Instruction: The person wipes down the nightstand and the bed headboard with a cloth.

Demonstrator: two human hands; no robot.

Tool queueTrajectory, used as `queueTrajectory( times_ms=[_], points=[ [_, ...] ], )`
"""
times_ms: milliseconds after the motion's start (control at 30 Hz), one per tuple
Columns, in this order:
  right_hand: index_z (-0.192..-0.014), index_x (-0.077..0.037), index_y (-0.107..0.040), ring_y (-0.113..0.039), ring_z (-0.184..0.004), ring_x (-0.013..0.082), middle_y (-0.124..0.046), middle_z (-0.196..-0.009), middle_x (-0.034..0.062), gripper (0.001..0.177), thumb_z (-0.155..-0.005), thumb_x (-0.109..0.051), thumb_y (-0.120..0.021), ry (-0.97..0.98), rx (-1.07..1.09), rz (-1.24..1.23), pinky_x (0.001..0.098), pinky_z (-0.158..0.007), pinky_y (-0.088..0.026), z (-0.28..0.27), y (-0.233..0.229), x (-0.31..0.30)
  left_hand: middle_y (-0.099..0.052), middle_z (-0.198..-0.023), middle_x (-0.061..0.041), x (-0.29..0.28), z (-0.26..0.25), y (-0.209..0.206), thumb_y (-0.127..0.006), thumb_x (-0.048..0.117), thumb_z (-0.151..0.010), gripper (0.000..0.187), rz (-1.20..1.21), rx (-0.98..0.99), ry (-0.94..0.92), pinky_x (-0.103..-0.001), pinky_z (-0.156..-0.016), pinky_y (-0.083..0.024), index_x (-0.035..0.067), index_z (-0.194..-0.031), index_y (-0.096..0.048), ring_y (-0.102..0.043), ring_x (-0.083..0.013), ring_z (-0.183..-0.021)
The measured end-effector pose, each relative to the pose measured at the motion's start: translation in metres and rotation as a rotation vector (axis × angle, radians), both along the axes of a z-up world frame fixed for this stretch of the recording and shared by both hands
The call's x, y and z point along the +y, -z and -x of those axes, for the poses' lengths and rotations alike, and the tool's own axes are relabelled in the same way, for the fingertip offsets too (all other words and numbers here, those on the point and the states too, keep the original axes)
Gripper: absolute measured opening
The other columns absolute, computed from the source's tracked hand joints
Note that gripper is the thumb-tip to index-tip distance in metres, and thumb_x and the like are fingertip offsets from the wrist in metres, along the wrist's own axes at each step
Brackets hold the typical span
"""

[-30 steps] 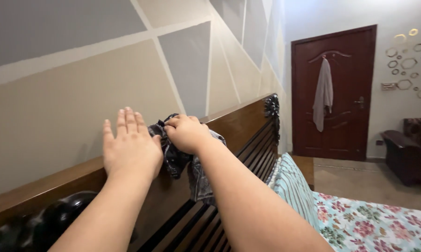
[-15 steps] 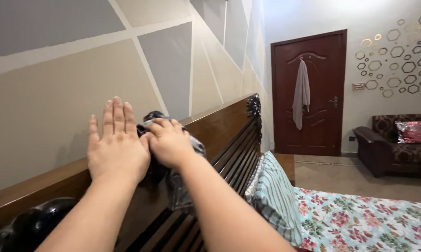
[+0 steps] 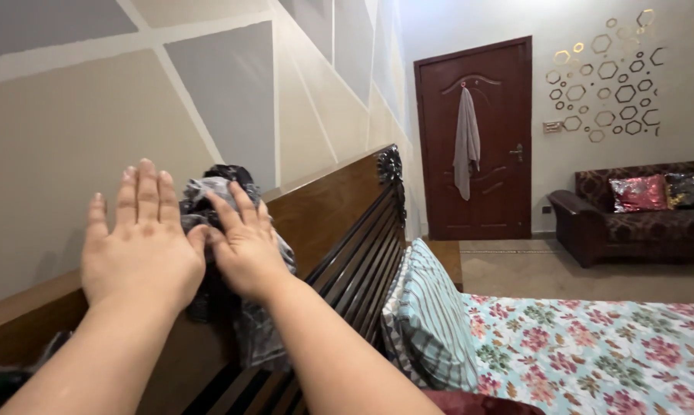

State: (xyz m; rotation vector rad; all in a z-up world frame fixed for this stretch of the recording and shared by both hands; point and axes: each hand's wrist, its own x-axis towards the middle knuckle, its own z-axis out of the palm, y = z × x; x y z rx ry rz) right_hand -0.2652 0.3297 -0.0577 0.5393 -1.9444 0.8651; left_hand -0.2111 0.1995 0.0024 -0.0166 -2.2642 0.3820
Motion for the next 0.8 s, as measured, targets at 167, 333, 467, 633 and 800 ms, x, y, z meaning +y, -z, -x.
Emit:
queueTrajectory(
  times_ms=[167, 333, 467, 633, 800],
  points=[
    [-0.147, -0.025, -0.053, -0.028, -0.149, 0.0461, -0.036, -0.166, 0.0077, 0.05, -0.098, -0.035, -0.052, 0.136, -0.036, -0.043, 0.0561, -0.12, -0.027, 0.047, -0.008, 0.037, 0.002, -0.172, -0.004, 0.012, 0.001, -0.002, -0.02, 0.054, -0.097, 0.079, 0.02, -0.056, -0.028, -0.045, -0.122, -0.006, 0.013, -0.163, -0.005, -0.001, -0.0193, -0.156],
    [-0.138, -0.025, -0.061, -0.036, -0.148, 0.034, -0.047, -0.156, 0.0019, 0.047, -0.097, -0.044, -0.048, 0.25, -0.192, -0.159, 0.053, -0.117, -0.032, 0.07, -0.036, 0.066, 0.002, -0.172, -0.003, 0.019, -0.002, -0.005, -0.02, 0.052, -0.098, 0.077, -0.009, -0.124, -0.01, -0.044, -0.122, -0.007, 0.013, -0.162, -0.005, -0.001, -0.0185, -0.155],
    [-0.141, -0.027, -0.058, -0.033, -0.149, 0.0333, -0.044, -0.158, -0.0015, 0.049, -0.097, -0.045, -0.044, 0.334, -0.335, -0.178, 0.0536, -0.117, -0.032, 0.076, -0.048, 0.078, 0.003, -0.171, -0.003, 0.027, 0.001, -0.007, -0.019, 0.051, -0.099, 0.076, -0.011, -0.161, 0.004, -0.043, -0.122, -0.006, 0.012, -0.162, -0.003, 0.001, -0.0183, -0.155],
    [-0.153, -0.031, -0.041, -0.019, -0.154, 0.0381, -0.019, -0.17, -0.0003, 0.057, -0.099, -0.049, -0.043, 0.37, -0.416, 0.04, 0.0562, -0.119, -0.026, 0.1, -0.035, 0.09, 0.003, -0.171, -0.005, 0.034, 0.007, -0.009, -0.019, 0.051, -0.098, 0.075, -0.005, -0.177, 0.02, -0.044, -0.122, -0.005, 0.011, -0.16, -0.003, 0.001, -0.0189, -0.155],
    [-0.158, -0.033, -0.031, -0.009, -0.153, 0.0463, -0.006, -0.173, 0.0011, 0.061, -0.1, -0.044, -0.043, 0.202, -0.364, 0.23, 0.0543, -0.124, -0.021, 0.102, -0.006, 0.081, 0.002, -0.172, -0.004, 0.035, 0.012, -0.006, -0.019, 0.05, -0.1, 0.072, -0.026, -0.228, 0.032, -0.041, -0.119, -0.003, 0.01, -0.157, -0.003, 0.001, -0.0193, -0.156]
  ],
)
